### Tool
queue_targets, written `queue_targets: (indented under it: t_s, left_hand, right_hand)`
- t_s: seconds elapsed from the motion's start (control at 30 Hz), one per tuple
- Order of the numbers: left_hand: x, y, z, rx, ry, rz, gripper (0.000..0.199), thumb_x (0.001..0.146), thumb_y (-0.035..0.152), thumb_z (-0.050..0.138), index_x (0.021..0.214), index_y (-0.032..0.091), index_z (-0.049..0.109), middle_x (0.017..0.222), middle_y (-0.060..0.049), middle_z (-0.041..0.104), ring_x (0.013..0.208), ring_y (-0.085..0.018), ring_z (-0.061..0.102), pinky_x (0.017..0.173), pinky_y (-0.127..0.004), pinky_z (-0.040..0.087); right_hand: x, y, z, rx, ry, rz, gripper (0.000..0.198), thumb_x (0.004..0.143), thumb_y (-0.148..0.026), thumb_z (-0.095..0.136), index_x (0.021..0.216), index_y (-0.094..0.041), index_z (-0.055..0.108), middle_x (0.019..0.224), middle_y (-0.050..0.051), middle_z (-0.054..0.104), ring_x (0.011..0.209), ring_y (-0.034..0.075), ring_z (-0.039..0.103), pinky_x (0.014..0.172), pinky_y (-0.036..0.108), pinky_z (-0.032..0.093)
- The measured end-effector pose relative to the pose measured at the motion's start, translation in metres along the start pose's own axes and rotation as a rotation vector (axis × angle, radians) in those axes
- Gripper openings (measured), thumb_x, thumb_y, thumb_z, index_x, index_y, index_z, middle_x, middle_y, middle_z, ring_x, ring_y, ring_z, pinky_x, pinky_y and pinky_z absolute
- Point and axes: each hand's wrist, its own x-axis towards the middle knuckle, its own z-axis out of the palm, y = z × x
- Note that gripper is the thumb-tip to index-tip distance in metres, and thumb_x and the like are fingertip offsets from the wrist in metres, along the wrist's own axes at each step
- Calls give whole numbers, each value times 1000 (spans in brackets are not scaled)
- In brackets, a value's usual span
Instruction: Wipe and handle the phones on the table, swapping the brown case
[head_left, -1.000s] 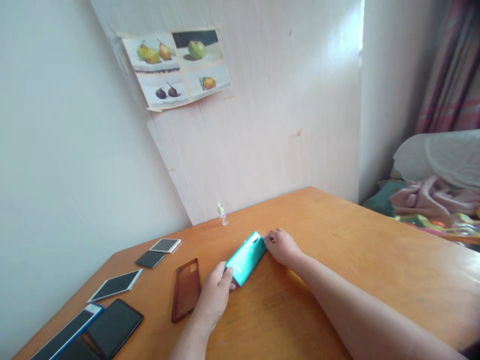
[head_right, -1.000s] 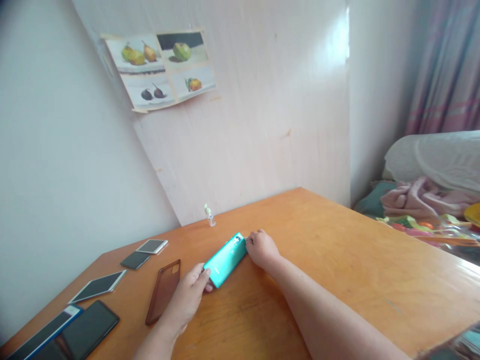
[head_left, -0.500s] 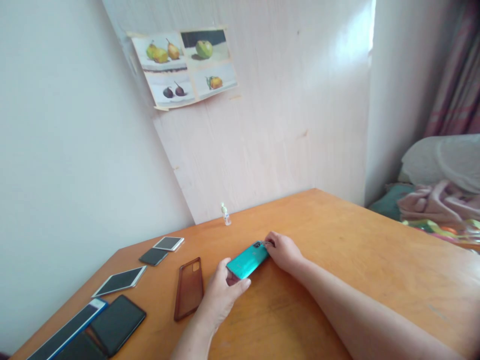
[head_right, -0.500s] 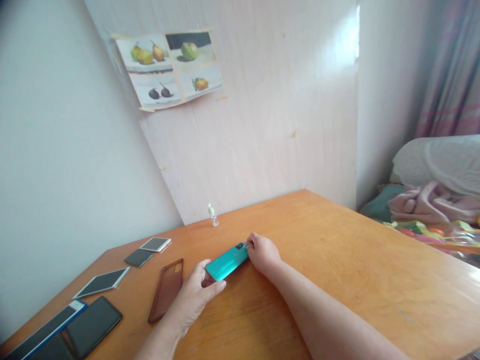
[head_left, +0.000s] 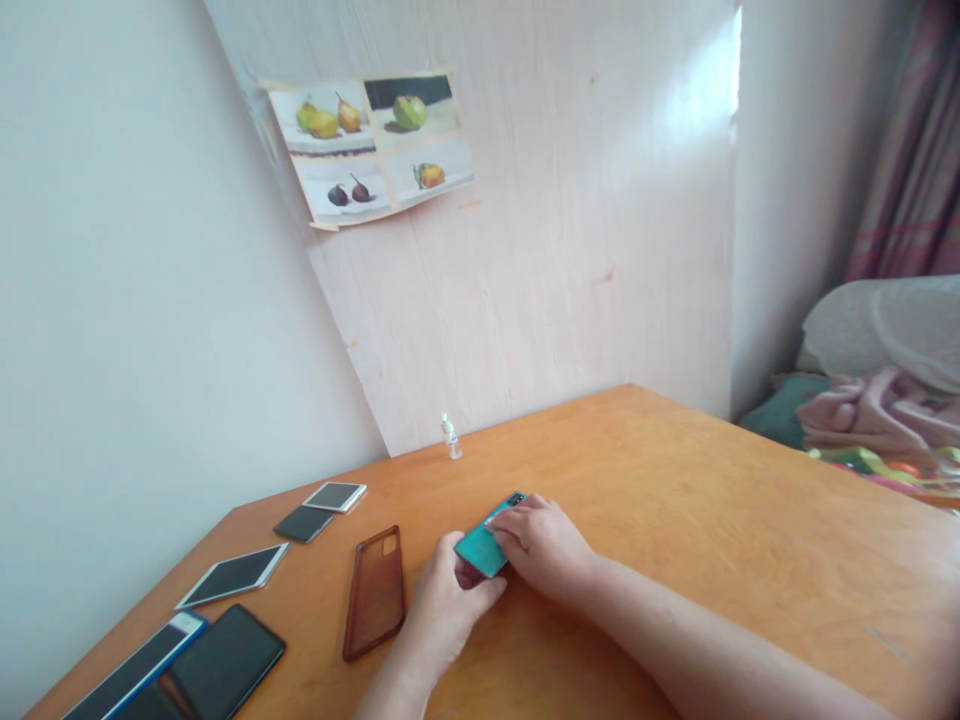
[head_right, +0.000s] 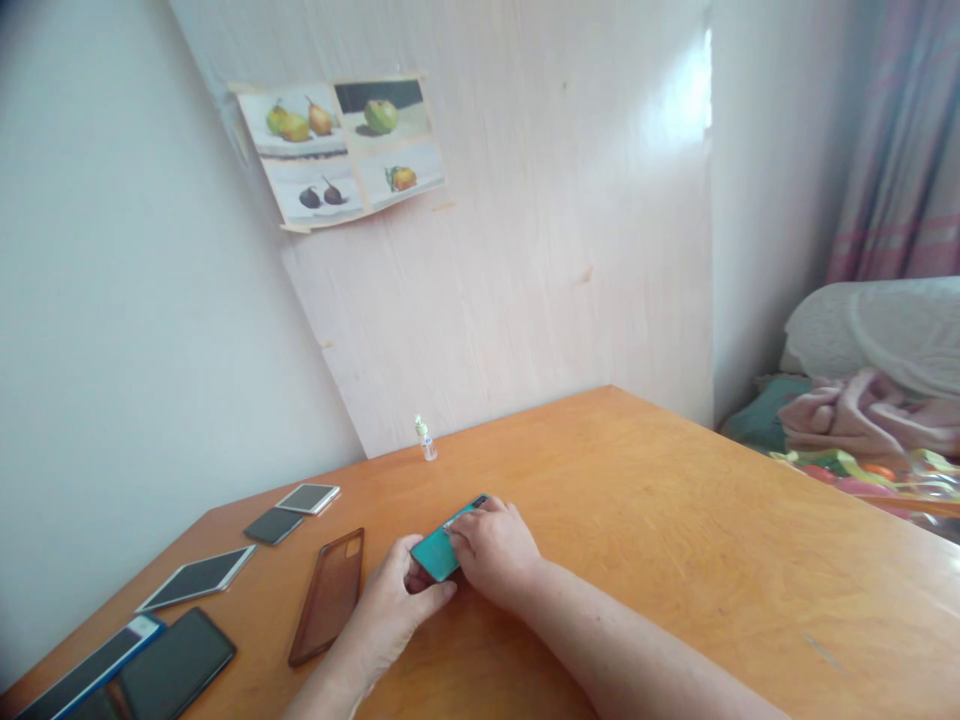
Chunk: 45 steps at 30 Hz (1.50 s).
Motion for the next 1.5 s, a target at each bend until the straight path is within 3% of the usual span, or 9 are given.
queue_targets:
  t_s: [0.2, 0.47, 0.7, 0.9, 0.97, 1.17, 1.23, 1.4, 1.5]
  left_hand:
    - [-1, 1, 0, -6, 51, 41, 55, 68, 38, 77, 111, 16, 52, 101, -8, 69, 89, -22, 64, 75, -29, 48]
    - [1, 1, 2, 84, 49, -14, 50, 69, 30, 73, 111, 15, 49, 86, -3, 68, 76, -17, 63, 68, -26, 46]
    - [0, 1, 2, 12, 59, 37, 45, 71, 27, 71, 109, 17, 51, 103, -9, 69, 91, -22, 66, 76, -29, 48]
    - [0, -2, 4, 111, 43, 53, 50, 68, 26, 73, 111, 17, 48, 86, -3, 68, 77, -19, 65, 68, -26, 47]
    - [0, -2, 4, 124, 48, 59, 50, 68, 24, 72, 111, 18, 48, 87, -3, 68, 77, -18, 66, 69, -26, 47]
    - [0, -2, 3, 73, 25, 122, 40, 75, 28, 68, 109, 17, 49, 96, -8, 69, 83, -20, 66, 69, -26, 47]
    - [0, -3, 3, 111, 30, 117, 43, 73, 26, 68, 110, 18, 49, 93, -6, 68, 82, -19, 66, 69, -26, 47]
    - [1, -6, 1, 209, 58, 95, 48, 69, 24, 71, 112, 18, 49, 85, -1, 66, 74, -16, 63, 67, -25, 45]
    - [3, -10, 1, 197, 66, 86, 47, 70, 25, 71, 112, 18, 49, 83, -1, 66, 72, -16, 63, 64, -24, 44]
  right_hand:
    - [-12, -20, -3, 35, -76, -181, 35, 98, -37, 36, 117, -35, 66, 124, -2, 66, 123, 28, 46, 103, 47, 28]
    - [0, 14, -5, -5, -133, 100, 43, 99, -42, 31, 136, -36, 51, 145, 1, 48, 142, 34, 22, 107, 70, 11]
    - [-12, -17, 3, 84, -223, -150, 44, 100, -45, 27, 140, -43, 44, 149, -3, 44, 144, 33, 20, 110, 69, 6]
    - [4, 23, -2, -61, -117, 201, 49, 99, -46, 29, 145, -35, 39, 153, 3, 36, 145, 36, 12, 106, 74, 4]
    - [5, 26, -1, -81, -103, 245, 52, 98, -46, 28, 148, -31, 36, 155, 4, 33, 146, 37, 9, 106, 74, 4]
    - [-8, -5, 10, -13, -193, -103, 50, 99, -48, 27, 147, -37, 35, 155, 1, 33, 146, 32, 12, 110, 69, 1]
    - [-6, 0, 8, -31, -171, -42, 50, 99, -47, 26, 147, -37, 35, 155, 1, 33, 146, 33, 11, 109, 70, 0]
    - [6, 29, -2, -118, -109, 331, 56, 98, -45, 29, 151, -28, 28, 157, 5, 28, 146, 37, 6, 106, 74, 2]
    - [1, 18, 0, -118, -154, 241, 56, 98, -46, 28, 151, -27, 30, 157, 6, 28, 146, 36, 6, 107, 73, 1]
